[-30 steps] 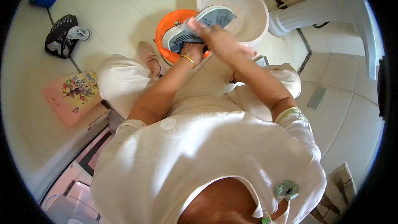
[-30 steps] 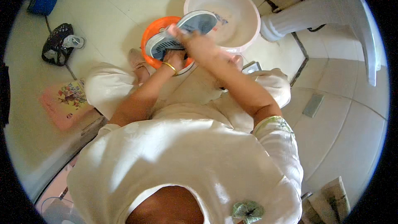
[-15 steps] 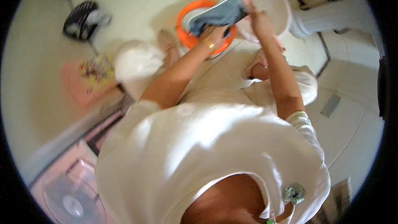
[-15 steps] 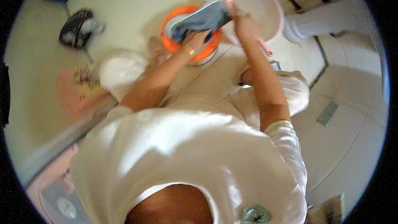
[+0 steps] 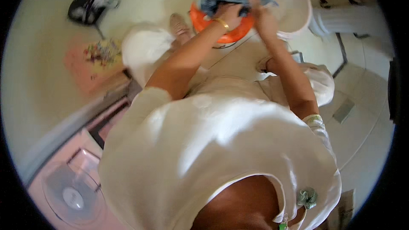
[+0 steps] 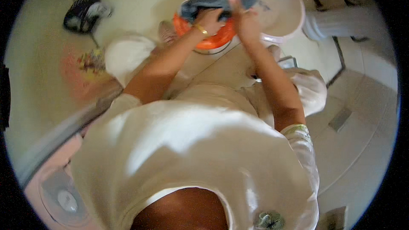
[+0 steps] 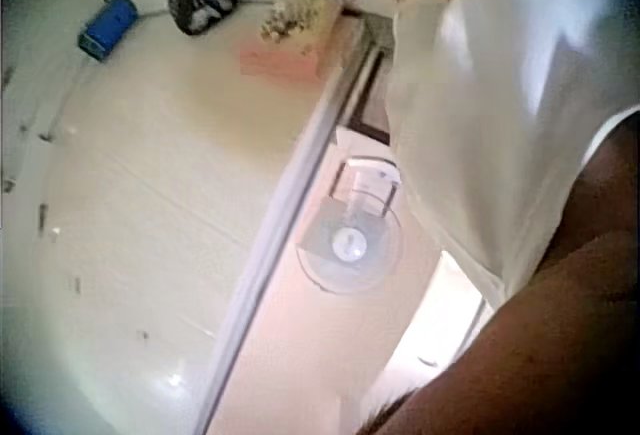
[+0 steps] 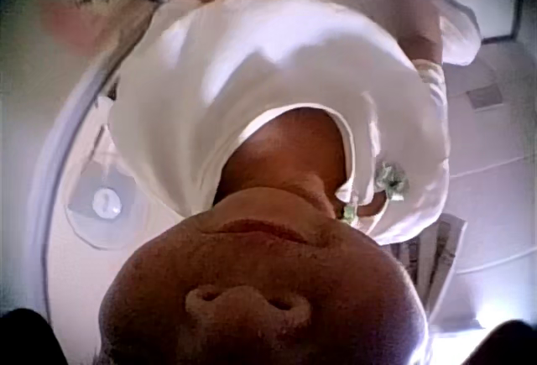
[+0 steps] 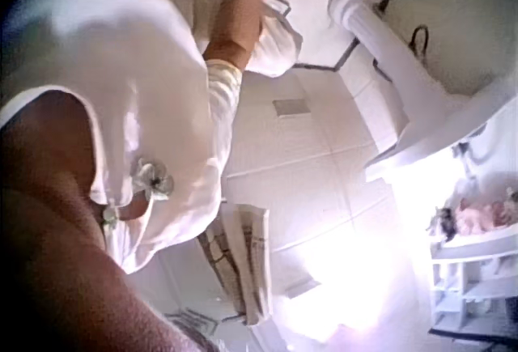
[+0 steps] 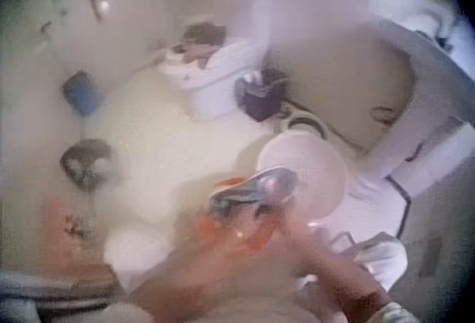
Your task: The person scrubs the exterior surfaces and sole of a shoe using a brush and soapy water while sitting on the floor.
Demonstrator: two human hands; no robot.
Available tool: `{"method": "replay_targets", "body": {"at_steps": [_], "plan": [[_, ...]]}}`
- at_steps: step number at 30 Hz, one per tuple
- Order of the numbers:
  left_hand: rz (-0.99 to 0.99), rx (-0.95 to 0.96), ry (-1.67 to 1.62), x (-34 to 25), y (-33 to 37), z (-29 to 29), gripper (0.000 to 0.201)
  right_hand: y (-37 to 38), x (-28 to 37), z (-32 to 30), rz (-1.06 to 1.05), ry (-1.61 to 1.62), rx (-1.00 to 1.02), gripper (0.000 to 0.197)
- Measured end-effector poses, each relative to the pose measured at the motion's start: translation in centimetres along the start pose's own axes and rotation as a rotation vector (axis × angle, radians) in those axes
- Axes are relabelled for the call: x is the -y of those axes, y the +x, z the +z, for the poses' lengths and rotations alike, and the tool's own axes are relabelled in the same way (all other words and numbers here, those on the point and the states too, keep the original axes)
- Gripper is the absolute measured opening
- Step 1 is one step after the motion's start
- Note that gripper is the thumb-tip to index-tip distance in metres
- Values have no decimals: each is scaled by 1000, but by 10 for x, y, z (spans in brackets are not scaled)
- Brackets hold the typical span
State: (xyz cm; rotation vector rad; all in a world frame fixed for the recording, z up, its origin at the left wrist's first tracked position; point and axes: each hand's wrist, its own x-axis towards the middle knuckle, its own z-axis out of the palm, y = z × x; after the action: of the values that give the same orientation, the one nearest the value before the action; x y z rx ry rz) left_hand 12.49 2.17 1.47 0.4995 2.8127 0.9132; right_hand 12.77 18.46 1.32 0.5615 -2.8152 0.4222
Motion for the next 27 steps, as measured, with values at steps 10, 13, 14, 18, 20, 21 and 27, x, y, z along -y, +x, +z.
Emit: {"method": "replay_targets", "body": {"at_steps": [10,13,14,18,20,21,27], "plan": [[-503,-157,-1386,42,27,-17,33,41,-99,-159,475,-104,146,40],[-587,-68,-1608,35,37,-22,33,-5,-180,-192,486,0,157,42],[-635,-20,-1637,33,34,-25,34,-25,-202,-193,678,55,337,43],[-669,-109,-1556,20,25,-41,38,-110,-233,-163,1081,176,653,44],[-601,-13,-1574,25,28,-38,39,-198,-274,-91,853,-20,706,49],[-544,55,-1615,21,36,-30,39,-265,-316,-42,602,-195,739,58],[-850,-248,-1289,19,35,-28,46,-286,-249,42,1097,178,554,42]]}}
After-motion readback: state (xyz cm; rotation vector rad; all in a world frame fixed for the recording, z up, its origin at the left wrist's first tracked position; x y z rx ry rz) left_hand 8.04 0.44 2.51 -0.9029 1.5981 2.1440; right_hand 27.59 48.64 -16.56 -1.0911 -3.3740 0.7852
